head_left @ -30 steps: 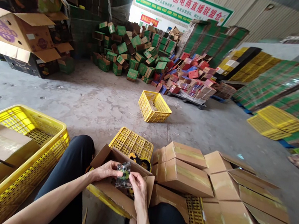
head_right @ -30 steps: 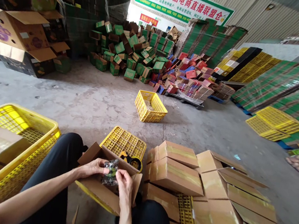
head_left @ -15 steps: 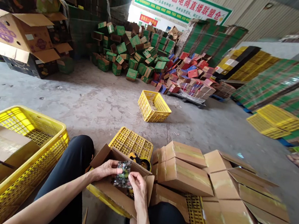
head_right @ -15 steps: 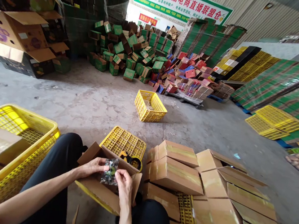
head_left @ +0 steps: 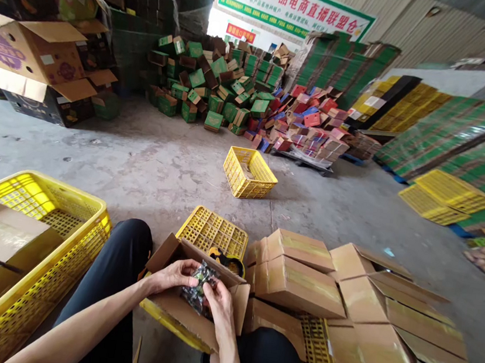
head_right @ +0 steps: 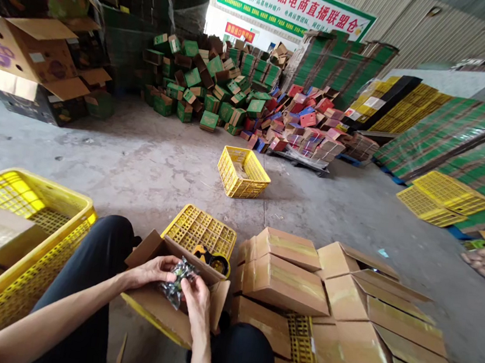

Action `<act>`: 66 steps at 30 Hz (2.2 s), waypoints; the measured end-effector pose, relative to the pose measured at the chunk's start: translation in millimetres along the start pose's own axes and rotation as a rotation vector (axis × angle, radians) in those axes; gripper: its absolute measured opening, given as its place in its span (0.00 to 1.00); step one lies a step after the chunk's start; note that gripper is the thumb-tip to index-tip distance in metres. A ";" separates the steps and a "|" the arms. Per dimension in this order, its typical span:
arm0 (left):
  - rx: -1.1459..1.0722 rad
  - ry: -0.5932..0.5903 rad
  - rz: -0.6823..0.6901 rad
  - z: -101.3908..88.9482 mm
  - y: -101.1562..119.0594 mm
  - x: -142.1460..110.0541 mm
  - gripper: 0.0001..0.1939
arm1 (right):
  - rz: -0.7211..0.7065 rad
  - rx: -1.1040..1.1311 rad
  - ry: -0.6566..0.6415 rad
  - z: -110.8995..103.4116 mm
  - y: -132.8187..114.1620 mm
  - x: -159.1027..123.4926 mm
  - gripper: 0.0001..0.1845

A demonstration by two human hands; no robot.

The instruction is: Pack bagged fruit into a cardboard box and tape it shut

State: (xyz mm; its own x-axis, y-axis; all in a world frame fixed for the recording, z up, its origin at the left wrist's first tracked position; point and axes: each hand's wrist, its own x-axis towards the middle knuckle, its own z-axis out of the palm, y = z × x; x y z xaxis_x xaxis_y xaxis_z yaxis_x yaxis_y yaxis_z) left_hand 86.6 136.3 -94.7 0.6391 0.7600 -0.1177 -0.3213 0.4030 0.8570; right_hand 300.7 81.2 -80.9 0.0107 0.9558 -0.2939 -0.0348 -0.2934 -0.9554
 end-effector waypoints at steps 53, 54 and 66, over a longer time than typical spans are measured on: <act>0.099 0.055 -0.054 1.2 -0.3 0.0 0.31 | -0.059 0.022 0.121 -0.2 -8.8 3.6 0.37; 0.112 0.054 -0.061 1.7 0.2 -0.3 0.31 | -0.062 0.021 0.098 0.9 -10.5 2.4 0.36; 0.118 0.189 -0.107 -0.9 -3.0 2.4 0.35 | -0.126 -0.028 0.177 -3.7 -0.5 10.7 0.36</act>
State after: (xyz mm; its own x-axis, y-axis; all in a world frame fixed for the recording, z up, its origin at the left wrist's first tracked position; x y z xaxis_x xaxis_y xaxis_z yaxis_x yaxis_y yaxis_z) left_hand 88.5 137.4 -98.0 0.5192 0.8027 -0.2936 -0.1677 0.4325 0.8859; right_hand 304.5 91.5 -83.7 0.1883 0.9672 -0.1707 0.0054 -0.1749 -0.9846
